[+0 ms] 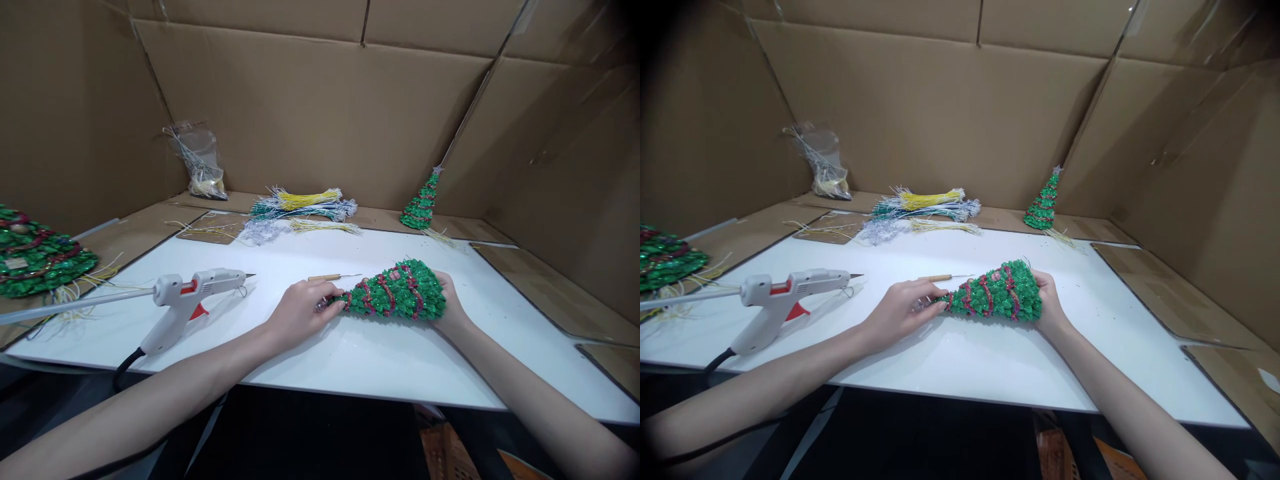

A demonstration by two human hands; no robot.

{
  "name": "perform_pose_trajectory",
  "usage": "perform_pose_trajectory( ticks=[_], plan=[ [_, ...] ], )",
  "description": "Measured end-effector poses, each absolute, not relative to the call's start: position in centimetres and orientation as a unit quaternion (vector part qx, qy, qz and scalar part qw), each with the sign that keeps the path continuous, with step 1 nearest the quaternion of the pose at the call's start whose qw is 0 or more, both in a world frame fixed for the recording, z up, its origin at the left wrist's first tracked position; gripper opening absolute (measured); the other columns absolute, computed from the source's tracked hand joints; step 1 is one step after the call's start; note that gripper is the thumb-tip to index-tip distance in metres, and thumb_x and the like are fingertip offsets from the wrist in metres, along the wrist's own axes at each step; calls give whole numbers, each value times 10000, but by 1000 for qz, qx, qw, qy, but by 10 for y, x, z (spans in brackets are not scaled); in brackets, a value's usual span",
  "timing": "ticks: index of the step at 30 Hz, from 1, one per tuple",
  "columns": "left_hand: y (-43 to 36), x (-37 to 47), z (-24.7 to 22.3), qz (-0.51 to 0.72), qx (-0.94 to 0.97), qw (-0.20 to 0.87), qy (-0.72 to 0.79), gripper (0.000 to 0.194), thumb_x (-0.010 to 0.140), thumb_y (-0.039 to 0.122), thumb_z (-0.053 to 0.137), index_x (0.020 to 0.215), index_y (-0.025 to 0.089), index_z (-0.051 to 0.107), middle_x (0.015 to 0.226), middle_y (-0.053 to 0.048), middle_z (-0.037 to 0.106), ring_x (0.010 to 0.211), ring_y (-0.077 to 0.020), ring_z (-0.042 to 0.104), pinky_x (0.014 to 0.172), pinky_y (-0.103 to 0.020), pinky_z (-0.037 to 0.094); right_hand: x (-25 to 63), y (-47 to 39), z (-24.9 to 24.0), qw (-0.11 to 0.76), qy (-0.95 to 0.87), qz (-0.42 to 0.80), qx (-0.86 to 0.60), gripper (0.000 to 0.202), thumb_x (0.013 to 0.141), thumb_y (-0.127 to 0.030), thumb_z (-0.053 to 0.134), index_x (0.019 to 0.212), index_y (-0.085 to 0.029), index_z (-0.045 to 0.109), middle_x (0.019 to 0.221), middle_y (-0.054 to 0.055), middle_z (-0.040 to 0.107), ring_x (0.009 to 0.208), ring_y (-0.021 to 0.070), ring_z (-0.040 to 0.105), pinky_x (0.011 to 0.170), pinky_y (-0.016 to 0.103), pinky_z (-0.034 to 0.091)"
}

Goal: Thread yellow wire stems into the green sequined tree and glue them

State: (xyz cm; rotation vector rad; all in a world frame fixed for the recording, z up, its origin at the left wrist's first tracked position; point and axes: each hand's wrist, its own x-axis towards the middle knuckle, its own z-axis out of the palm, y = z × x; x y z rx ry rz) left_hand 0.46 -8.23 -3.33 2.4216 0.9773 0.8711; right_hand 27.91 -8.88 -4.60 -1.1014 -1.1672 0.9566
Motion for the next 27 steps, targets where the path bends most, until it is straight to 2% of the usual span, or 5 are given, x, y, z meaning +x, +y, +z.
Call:
perform_pose_trajectory(
  ticks=[5, 8, 16, 23, 27],
  plan=[
    [-83, 4, -32, 306, 867, 182, 349, 210, 941, 255, 510, 949, 196, 712, 837, -25, 720, 773, -170, 642, 708, -277, 453, 286, -88, -48, 574, -546, 381, -477, 15, 593, -241, 728, 588, -228, 723, 614, -30, 696, 541, 182, 594, 473, 284, 489],
    [-83, 4, -31, 311, 867, 178, 345, 257, 966, 262, 465, 939, 204, 713, 851, -19, 726, 778, -167, 646, 734, -283, 441, 292, -87, -48, 565, -578, 346, -476, 57, 582, -240, 723, 536, -216, 699, 550, -33, 659, 518, 174, 563, 469, 277, 461],
    [-85, 4, -30, 312, 862, 185, 355, 246, 965, 253, 451, 977, 228, 696, 939, -4, 745, 854, -183, 666, 843, -334, 416, 310, -83, -51, 564, -595, 325, -472, 165, 650, -241, 689, 776, -201, 788, 752, 17, 745, 682, 233, 646, 583, 304, 505],
    [-84, 3, -30, 321, 853, 184, 367, 236, 965, 262, 451, 958, 218, 683, 963, -7, 739, 882, -186, 657, 851, -345, 388, 314, -82, -50, 544, -639, 288, -461, 143, 707, -310, 681, 745, -205, 770, 733, 8, 723, 713, 224, 632, 631, 289, 491],
    [-84, 2, -29, 325, 853, 177, 367, 222, 957, 247, 460, 968, 217, 679, 965, -15, 735, 815, -172, 655, 838, -346, 396, 317, -78, -51, 537, -649, 256, -474, 155, 734, -336, 673, 737, -200, 747, 695, 11, 672, 680, 205, 573, 598, 283, 442]
  ],
)
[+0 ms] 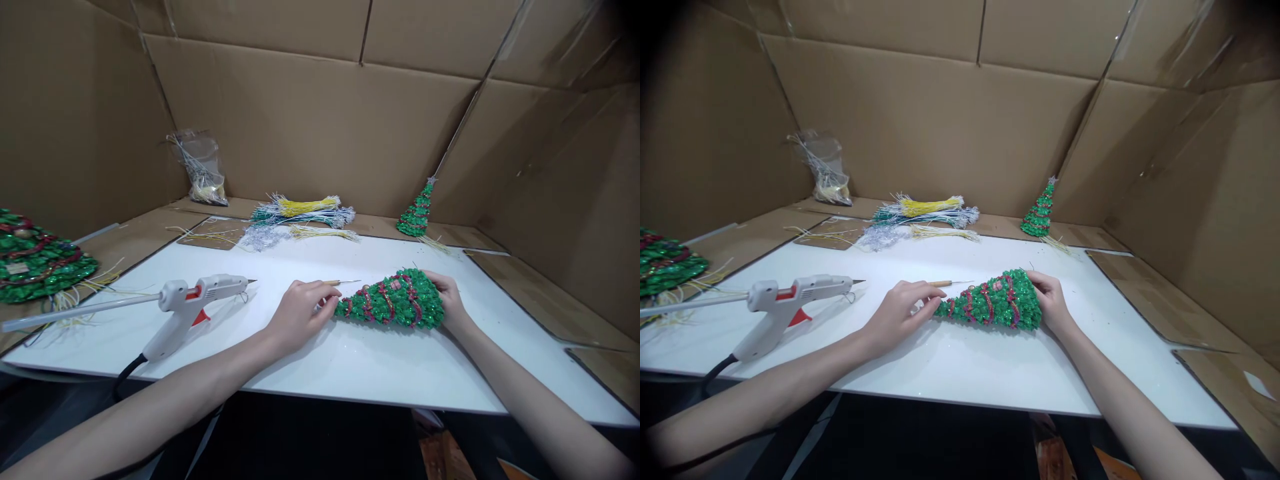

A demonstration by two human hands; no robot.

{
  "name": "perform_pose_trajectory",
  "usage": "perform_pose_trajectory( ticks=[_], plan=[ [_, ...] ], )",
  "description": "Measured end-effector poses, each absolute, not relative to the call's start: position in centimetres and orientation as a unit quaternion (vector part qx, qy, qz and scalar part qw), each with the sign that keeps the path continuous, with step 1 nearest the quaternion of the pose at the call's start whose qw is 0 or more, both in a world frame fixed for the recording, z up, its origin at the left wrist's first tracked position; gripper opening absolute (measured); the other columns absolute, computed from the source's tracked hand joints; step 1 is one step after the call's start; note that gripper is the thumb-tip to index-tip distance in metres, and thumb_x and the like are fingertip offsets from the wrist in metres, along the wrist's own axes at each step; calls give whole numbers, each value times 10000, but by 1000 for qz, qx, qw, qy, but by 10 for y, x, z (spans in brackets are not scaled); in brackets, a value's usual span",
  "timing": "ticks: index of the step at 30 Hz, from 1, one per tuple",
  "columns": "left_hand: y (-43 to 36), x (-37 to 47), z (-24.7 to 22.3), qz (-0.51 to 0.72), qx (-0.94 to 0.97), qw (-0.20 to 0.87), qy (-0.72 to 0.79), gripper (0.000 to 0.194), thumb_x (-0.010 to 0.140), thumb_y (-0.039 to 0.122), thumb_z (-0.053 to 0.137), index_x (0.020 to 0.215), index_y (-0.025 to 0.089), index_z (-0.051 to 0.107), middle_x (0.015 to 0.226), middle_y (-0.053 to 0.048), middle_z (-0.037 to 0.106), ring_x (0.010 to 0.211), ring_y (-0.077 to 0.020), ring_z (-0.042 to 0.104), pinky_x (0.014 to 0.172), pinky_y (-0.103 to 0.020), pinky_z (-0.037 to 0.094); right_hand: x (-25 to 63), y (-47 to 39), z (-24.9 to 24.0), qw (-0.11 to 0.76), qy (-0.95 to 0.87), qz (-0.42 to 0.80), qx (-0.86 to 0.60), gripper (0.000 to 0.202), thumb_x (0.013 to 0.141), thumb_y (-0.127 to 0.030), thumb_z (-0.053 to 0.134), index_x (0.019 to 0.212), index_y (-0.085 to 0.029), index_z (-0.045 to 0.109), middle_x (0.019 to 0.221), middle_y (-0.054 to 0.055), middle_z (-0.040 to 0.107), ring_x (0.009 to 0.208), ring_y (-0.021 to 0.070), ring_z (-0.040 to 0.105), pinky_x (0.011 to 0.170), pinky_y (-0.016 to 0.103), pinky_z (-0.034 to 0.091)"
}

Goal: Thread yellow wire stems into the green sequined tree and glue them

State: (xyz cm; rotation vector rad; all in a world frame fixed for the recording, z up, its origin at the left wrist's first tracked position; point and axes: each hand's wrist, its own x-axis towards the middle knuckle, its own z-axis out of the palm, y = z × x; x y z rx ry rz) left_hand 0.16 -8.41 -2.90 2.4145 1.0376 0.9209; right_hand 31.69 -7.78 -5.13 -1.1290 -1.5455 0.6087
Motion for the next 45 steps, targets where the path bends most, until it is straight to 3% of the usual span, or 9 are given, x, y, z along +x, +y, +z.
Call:
perform_pose_trajectory(
  ticks=[5, 12, 19, 26, 31, 34, 37, 45],
  plan=[
    [-85, 1, -30, 326, 857, 171, 361, 216, 951, 229, 462, 977, 218, 676, 943, -14, 729, 801, -167, 647, 833, -350, 399, 317, -76, -49, 543, -654, 214, -481, 334, 810, -391, 631, 553, -186, 576, 571, -15, 479, 575, 140, 418, 531, 265, 330],
    [-83, 0, -30, 331, 854, 173, 362, 201, 957, 259, 478, 980, 219, 674, 920, -8, 711, 801, -163, 628, 829, -346, 395, 313, -77, -47, 548, -635, 195, -507, 344, 831, -453, 613, 622, -180, 605, 626, 8, 544, 628, 160, 470, 576, 279, 360],
    [-80, 1, -28, 339, 850, 190, 355, 216, 962, 266, 479, 1051, 230, 672, 963, -16, 689, 817, -148, 627, 793, -304, 431, 307, -75, -46, 552, -631, 195, -509, 354, 842, -451, 593, 613, -180, 591, 605, -2, 503, 609, 150, 435, 569, 284, 332],
    [-49, 14, -11, 363, 846, 142, 362, 227, 958, 283, 465, 1016, 214, 673, 959, -29, 664, 840, -145, 631, 677, -240, 475, 308, -67, -53, 560, -635, 183, -500, 359, 872, -414, 571, 600, -182, 535, 607, -14, 445, 615, 142, 407, 575, 283, 315],
    [14, 52, 6, 208, 872, -92, 433, 285, 985, 280, 404, 1162, 219, 619, 1127, -53, 647, 1023, -189, 621, 903, -320, 481, 309, -64, -54, 588, -621, 166, -491, 317, 881, -350, 559, 612, -183, 547, 604, -19, 446, 604, 135, 393, 567, 277, 299],
    [61, 72, 7, 143, 869, -126, 456, 234, 953, 255, 489, 1095, 172, 655, 1096, -112, 649, 1098, -262, 598, 947, -400, 475, 307, -64, -54, 575, -633, 153, -495, 285, 886, -346, 546, 654, -182, 579, 600, -19, 462, 596, 136, 402, 573, 278, 306],
    [102, 84, 2, 68, 864, -148, 477, 334, 938, 341, 570, 1219, 160, 572, 1228, -103, 591, 1053, -216, 609, 890, -425, 537, 305, -63, -53, 547, -652, 151, -504, 261, 897, -361, 519, 738, -178, 615, 638, -8, 528, 591, 137, 426, 580, 280, 323],
    [149, 90, -19, 3, 844, -185, 503, 358, 933, 341, 579, 1234, 148, 560, 1225, -105, 590, 1050, -223, 611, 880, -432, 542, 302, -62, -52, 533, -664, 132, -508, 252, 906, -327, 491, 724, -186, 595, 652, -8, 551, 591, 132, 444, 585, 272, 329]
  ],
)
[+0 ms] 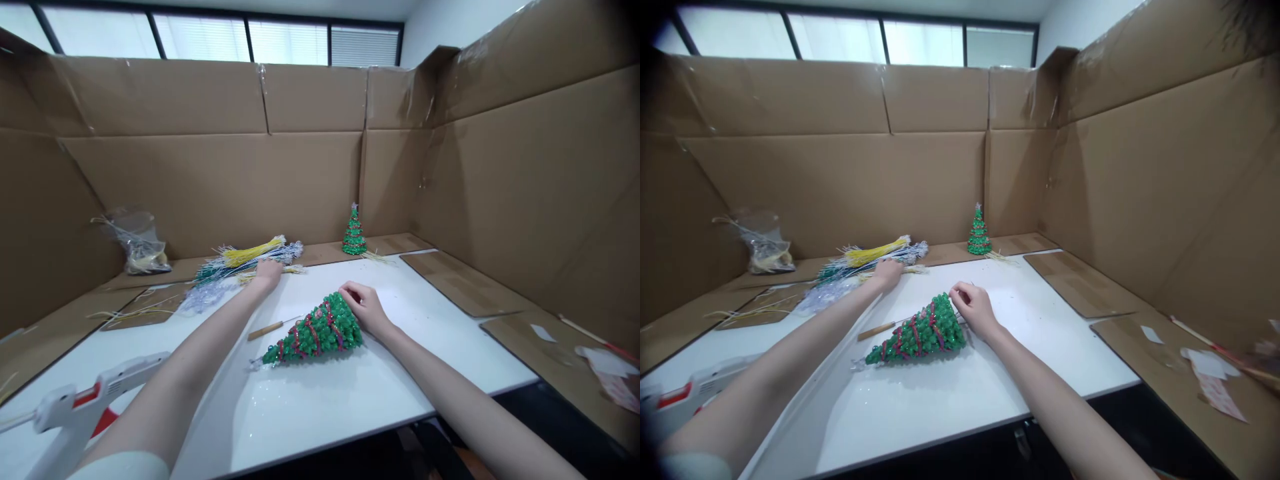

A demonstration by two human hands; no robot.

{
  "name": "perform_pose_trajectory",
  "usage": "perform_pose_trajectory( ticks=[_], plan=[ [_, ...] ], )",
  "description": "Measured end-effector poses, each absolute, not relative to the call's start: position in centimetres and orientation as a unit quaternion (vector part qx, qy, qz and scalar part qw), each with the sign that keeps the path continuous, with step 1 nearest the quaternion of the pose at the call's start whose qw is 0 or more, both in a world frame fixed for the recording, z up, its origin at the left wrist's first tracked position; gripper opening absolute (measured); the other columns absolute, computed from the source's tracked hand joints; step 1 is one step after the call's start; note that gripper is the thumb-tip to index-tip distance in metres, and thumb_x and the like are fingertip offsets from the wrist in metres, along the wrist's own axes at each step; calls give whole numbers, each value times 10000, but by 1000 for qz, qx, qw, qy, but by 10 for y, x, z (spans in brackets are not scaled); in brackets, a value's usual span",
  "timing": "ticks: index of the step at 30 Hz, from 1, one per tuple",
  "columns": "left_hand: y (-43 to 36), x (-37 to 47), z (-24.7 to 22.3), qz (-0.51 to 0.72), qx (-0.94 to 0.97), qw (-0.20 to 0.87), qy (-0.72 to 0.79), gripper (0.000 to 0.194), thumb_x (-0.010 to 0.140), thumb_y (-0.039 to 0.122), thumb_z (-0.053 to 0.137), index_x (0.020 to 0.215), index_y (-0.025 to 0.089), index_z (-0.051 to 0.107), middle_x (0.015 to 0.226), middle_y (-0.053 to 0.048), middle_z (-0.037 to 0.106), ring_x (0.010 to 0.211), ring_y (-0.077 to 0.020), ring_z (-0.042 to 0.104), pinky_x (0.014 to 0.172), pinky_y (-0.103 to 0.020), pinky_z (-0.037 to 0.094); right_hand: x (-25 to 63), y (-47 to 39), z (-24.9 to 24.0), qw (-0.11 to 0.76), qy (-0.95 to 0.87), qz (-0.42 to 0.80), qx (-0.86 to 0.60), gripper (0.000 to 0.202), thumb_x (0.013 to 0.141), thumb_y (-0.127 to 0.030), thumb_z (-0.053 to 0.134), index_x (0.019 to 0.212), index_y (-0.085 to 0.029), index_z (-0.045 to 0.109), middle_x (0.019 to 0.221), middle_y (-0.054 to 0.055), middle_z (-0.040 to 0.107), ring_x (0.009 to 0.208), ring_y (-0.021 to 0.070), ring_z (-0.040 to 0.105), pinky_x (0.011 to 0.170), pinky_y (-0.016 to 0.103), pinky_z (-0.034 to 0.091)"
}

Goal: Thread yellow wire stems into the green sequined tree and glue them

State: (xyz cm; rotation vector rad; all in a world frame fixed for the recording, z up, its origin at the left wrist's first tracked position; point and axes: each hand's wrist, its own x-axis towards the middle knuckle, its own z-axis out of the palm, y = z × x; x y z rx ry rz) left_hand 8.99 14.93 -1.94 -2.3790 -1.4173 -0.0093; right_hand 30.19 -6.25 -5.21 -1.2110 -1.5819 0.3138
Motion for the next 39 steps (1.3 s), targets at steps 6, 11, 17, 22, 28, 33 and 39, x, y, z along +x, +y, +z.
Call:
perform_pose_trajectory(
  ticks=[6, 11, 17, 22, 28, 33, 39],
  plan=[
    [141, 91, -21, -54, -841, 202, -499, 363, 931, 346, 582, 1235, 150, 560, 1227, -103, 590, 1053, -222, 610, 881, -436, 542, 301, -59, -53, 529, -668, 132, -507, 238, 898, -309, 493, 718, -189, 592, 653, -9, 555, 588, 132, 445, 582, 269, 329],
    [112, 92, -13, -144, -833, 185, -502, 270, 922, 197, 501, 1175, 116, 551, 1196, -156, 576, 1092, -289, 587, 928, -428, 464, 304, -55, -55, 531, -663, 135, -510, 257, 898, -340, 501, 713, -188, 594, 651, -5, 553, 599, 138, 455, 596, 271, 342],
    [81, 85, -8, -217, -833, 106, -497, 244, 870, 239, 517, 1111, 201, 519, 1185, -117, 586, 991, -265, 632, 812, -332, 443, 309, -54, -59, 542, -645, 162, -514, 277, 883, -412, 523, 739, -194, 616, 669, 4, 577, 620, 159, 477, 605, 281, 365],
    [65, 77, -14, -259, -840, 23, -477, 225, 821, 256, 579, 1031, 232, 504, 1001, -42, 674, 939, -247, 643, 775, -314, 442, 316, -53, -59, 568, -603, 187, -528, 256, 833, -409, 565, 721, -187, 630, 670, 6, 566, 626, 157, 466, 601, 287, 364],
    [55, 67, -27, -290, -838, -58, -458, 240, 813, 226, 567, 1041, 228, 491, 1064, -53, 666, 977, -226, 628, 782, -297, 452, 329, -27, -34, 579, -556, 200, -562, 226, 773, -376, 541, 753, -173, 639, 546, -29, 437, 540, 136, 410, 514, 275, 322],
    [52, 66, -33, -292, -843, -105, -438, 230, 807, 189, 557, 1031, 224, 524, 1064, -52, 662, 1023, -224, 612, 860, -315, 453, 327, 0, -16, 528, -574, 237, -579, 303, 732, -455, 595, 702, -160, 656, 536, -26, 456, 523, 122, 430, 492, 262, 335],
    [57, 66, -40, -279, -849, -144, -426, 239, 835, 166, 541, 1064, 228, 566, 1145, -38, 667, 1092, -212, 598, 946, -331, 441, 326, 4, -30, 454, -633, 253, -574, 426, 672, -580, 681, 707, -156, 694, 617, 8, 588, 552, 122, 455, 508, 262, 344]
  ],
)
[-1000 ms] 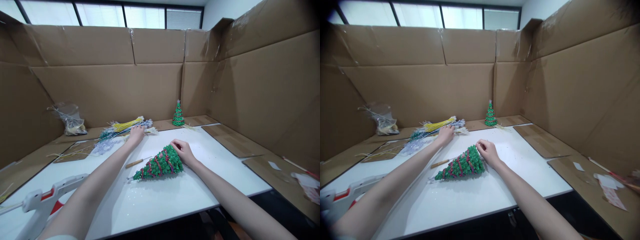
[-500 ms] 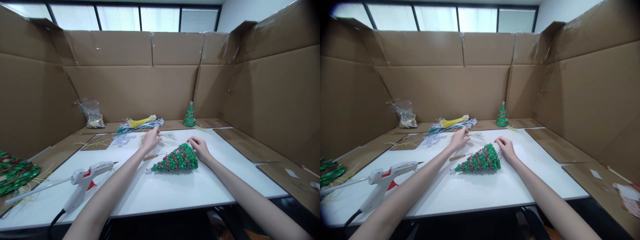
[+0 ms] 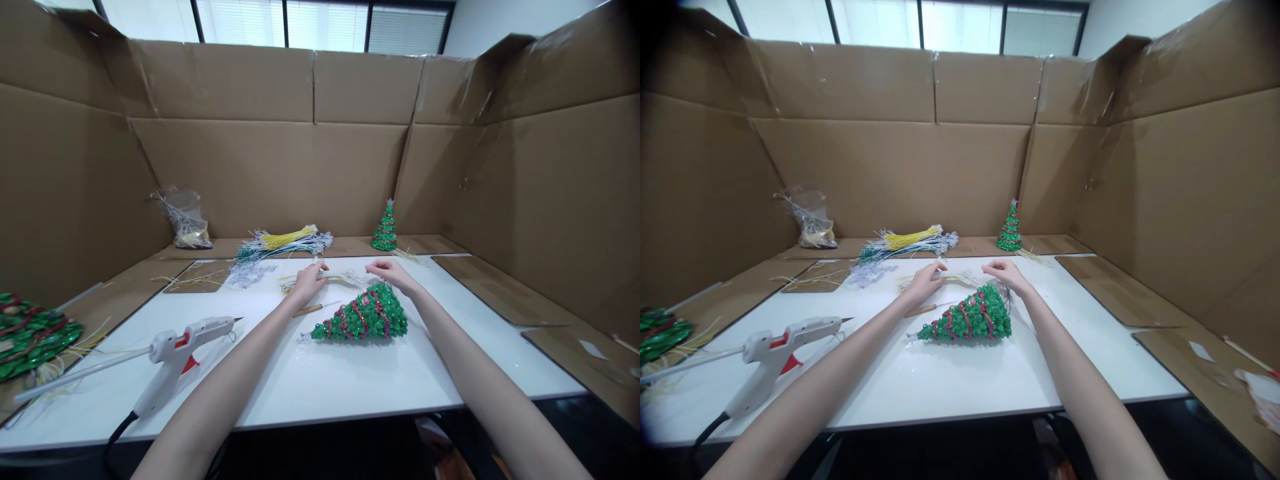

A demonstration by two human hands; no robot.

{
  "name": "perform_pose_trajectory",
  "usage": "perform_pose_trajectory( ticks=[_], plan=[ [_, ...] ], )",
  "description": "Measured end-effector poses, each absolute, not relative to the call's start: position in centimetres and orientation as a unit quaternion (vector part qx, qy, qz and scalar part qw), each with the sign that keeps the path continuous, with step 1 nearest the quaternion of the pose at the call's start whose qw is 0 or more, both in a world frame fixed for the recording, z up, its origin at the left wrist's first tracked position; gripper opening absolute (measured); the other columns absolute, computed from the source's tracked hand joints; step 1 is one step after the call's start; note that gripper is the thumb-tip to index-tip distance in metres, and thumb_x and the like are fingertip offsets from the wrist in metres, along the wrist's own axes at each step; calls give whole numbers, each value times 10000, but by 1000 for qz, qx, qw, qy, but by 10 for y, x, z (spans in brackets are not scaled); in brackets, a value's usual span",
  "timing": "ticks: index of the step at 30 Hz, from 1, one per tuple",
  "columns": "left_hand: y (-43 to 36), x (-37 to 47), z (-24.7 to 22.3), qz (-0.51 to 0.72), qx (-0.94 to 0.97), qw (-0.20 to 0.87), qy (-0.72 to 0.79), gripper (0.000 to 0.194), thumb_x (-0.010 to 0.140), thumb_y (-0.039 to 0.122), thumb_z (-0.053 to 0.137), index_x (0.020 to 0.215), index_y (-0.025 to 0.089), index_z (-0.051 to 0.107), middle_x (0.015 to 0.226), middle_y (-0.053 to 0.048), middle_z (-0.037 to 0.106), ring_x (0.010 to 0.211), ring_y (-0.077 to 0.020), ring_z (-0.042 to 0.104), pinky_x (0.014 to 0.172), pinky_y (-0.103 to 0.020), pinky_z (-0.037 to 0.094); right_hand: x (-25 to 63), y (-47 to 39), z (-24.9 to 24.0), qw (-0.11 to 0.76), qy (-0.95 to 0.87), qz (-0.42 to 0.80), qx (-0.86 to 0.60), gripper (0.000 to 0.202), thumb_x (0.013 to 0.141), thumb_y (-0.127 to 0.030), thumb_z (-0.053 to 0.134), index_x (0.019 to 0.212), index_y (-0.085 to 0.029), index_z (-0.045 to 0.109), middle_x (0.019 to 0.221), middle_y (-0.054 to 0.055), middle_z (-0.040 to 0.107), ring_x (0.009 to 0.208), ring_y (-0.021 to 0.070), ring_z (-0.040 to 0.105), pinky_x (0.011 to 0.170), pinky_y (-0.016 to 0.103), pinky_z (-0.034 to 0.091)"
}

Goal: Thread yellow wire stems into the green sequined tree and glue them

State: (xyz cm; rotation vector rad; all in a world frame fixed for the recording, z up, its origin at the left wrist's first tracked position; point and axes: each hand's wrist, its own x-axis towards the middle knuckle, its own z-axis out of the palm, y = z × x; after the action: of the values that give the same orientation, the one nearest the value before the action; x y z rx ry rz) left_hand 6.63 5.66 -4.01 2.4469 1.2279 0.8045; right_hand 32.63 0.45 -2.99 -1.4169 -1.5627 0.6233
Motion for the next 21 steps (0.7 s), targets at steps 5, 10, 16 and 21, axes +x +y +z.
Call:
perform_pose_trajectory(
  ticks=[5, 10, 16, 21],
  plan=[
    [62, 67, -46, 268, 844, 153, 438, 261, 838, 181, 563, 1095, 225, 587, 1192, -50, 666, 1136, -234, 584, 984, -351, 426, 330, 5, -44, 405, -670, 240, -575, 438, 624, -583, 726, 710, -153, 719, 566, -4, 563, 555, 135, 458, 522, 271, 333],
    [61, 68, -46, 272, 852, 143, 425, 270, 849, 200, 558, 1114, 236, 596, 1193, -46, 659, 1134, -236, 584, 982, -344, 430, 327, 9, -49, 375, -699, 207, -572, 348, 625, -500, 745, 725, -167, 754, 551, -19, 526, 562, 137, 428, 541, 276, 324],
    [63, 66, -47, 269, 862, 139, 407, 270, 853, 241, 569, 1121, 252, 596, 1183, -36, 660, 1102, -230, 601, 957, -333, 447, 331, 13, -54, 374, -716, 173, -564, 260, 614, -428, 740, 635, -169, 739, 624, 21, 578, 613, 165, 471, 597, 306, 365],
    [66, 62, -48, 272, 855, 143, 418, 259, 857, 266, 576, 1115, 253, 600, 1175, -36, 670, 1111, -237, 600, 953, -337, 452, 332, 15, -58, 380, -723, 152, -557, 294, 669, -470, 707, 677, -179, 746, 662, 25, 598, 639, 171, 493, 628, 311, 384]
  ],
)
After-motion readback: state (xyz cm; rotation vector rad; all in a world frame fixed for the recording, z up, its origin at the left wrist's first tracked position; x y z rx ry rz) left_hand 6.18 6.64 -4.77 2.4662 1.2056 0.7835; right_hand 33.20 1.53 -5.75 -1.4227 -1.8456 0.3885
